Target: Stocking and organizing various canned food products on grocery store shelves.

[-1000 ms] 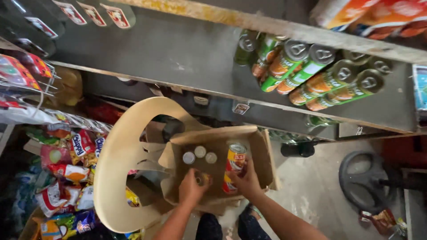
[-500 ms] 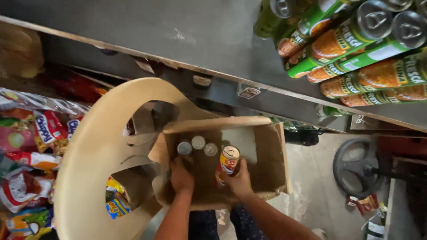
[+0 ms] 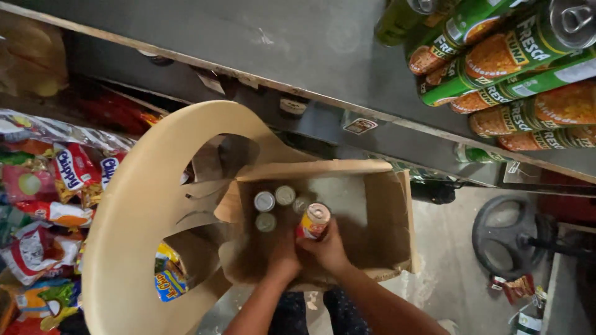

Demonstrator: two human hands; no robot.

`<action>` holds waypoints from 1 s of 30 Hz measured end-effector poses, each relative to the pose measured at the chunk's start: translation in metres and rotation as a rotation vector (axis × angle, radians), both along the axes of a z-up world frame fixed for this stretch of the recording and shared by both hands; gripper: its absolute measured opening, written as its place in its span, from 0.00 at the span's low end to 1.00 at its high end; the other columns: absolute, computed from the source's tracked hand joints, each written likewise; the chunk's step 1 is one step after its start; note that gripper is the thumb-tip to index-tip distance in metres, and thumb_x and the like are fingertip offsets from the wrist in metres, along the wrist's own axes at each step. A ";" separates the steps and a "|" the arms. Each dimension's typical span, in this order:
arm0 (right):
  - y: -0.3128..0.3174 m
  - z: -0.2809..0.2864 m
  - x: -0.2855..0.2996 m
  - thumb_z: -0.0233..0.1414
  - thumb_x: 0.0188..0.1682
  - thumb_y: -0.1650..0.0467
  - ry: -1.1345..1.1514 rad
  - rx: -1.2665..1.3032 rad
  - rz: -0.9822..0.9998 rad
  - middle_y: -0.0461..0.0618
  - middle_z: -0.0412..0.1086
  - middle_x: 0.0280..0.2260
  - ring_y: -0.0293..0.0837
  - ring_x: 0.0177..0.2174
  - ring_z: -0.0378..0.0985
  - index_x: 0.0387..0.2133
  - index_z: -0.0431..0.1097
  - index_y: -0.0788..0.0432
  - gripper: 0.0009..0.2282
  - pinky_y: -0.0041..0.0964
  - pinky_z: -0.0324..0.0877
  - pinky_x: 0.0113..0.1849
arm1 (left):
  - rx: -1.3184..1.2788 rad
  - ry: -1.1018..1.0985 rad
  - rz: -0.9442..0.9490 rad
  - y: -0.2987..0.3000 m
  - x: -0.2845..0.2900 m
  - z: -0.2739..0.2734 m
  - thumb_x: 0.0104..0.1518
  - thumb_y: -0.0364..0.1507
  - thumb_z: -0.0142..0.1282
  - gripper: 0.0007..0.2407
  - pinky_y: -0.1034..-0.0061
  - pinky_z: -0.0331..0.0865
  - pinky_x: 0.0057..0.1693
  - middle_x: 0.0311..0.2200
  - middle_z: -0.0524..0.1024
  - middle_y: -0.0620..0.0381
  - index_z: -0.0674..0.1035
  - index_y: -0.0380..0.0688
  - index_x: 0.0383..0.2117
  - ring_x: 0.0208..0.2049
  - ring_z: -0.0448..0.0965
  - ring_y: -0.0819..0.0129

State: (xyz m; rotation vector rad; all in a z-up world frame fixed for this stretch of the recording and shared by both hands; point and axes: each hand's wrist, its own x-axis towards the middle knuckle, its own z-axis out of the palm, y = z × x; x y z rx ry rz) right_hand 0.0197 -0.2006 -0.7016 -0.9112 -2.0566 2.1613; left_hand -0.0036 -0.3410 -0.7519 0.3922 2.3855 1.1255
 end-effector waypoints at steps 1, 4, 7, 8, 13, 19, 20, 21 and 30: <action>-0.001 0.002 -0.002 0.69 0.32 0.78 -0.004 0.004 -0.002 0.50 0.72 0.45 0.42 0.44 0.76 0.50 0.61 0.59 0.32 0.39 0.73 0.49 | 0.004 -0.004 -0.002 -0.002 -0.005 -0.015 0.51 0.25 0.56 0.24 0.52 0.62 0.63 0.57 0.69 0.32 0.70 0.42 0.58 0.58 0.67 0.36; -0.002 0.008 0.006 0.67 0.33 0.79 0.015 -0.205 0.019 0.49 0.70 0.48 0.42 0.48 0.74 0.53 0.58 0.59 0.33 0.40 0.70 0.52 | -0.259 -0.257 -0.052 -0.006 -0.004 -0.049 0.61 0.32 0.50 0.15 0.50 0.69 0.57 0.50 0.76 0.35 0.76 0.45 0.52 0.52 0.75 0.37; 0.019 0.009 0.001 0.65 0.36 0.79 -0.057 -0.351 0.086 0.51 0.70 0.48 0.43 0.47 0.74 0.55 0.56 0.61 0.33 0.42 0.70 0.52 | -0.430 -0.404 -0.081 -0.004 -0.023 -0.037 0.67 0.38 0.45 0.14 0.49 0.74 0.54 0.45 0.81 0.37 0.81 0.47 0.48 0.48 0.81 0.38; 0.028 0.011 0.002 0.65 0.37 0.78 -0.149 -0.337 0.164 0.50 0.70 0.49 0.42 0.48 0.74 0.56 0.56 0.60 0.33 0.42 0.69 0.52 | -0.444 -0.288 -0.101 -0.006 -0.027 -0.015 0.63 0.35 0.47 0.14 0.50 0.73 0.53 0.46 0.79 0.39 0.78 0.48 0.50 0.49 0.79 0.40; 0.076 -0.001 0.009 0.64 0.39 0.74 -0.379 -0.257 0.437 0.49 0.74 0.50 0.41 0.49 0.75 0.55 0.64 0.61 0.28 0.38 0.67 0.55 | -0.473 -0.009 -0.156 -0.010 -0.057 0.077 0.54 0.30 0.51 0.21 0.52 0.73 0.50 0.49 0.76 0.45 0.71 0.50 0.57 0.49 0.76 0.44; 0.094 -0.005 0.019 0.64 0.38 0.72 -0.539 -0.074 0.591 0.51 0.79 0.45 0.44 0.47 0.78 0.49 0.74 0.63 0.22 0.36 0.67 0.54 | -0.646 0.466 -0.198 -0.003 -0.071 0.066 0.53 0.31 0.52 0.15 0.55 0.66 0.50 0.44 0.76 0.56 0.76 0.49 0.47 0.50 0.70 0.54; 0.093 -0.003 0.018 0.65 0.37 0.73 -0.509 -0.050 0.589 0.52 0.77 0.47 0.44 0.49 0.76 0.52 0.70 0.62 0.25 0.36 0.65 0.55 | -0.679 0.467 -0.137 -0.002 -0.072 0.062 0.56 0.31 0.52 0.13 0.56 0.66 0.49 0.45 0.75 0.55 0.76 0.49 0.48 0.49 0.71 0.55; 0.093 -0.002 0.018 0.65 0.36 0.74 -0.479 -0.027 0.587 0.52 0.75 0.50 0.44 0.50 0.75 0.55 0.66 0.62 0.29 0.35 0.64 0.55 | -0.711 0.467 -0.075 -0.002 -0.072 0.058 0.58 0.32 0.51 0.12 0.58 0.66 0.48 0.46 0.75 0.55 0.76 0.50 0.48 0.48 0.71 0.57; 0.085 -0.055 0.032 0.58 0.44 0.74 -0.205 0.104 0.744 0.56 0.67 0.59 0.50 0.58 0.69 0.64 0.57 0.58 0.31 0.41 0.61 0.60 | 0.193 0.122 -0.155 0.014 -0.036 0.128 0.31 0.25 0.67 0.40 0.52 0.61 0.62 0.56 0.68 0.39 0.68 0.40 0.61 0.58 0.65 0.41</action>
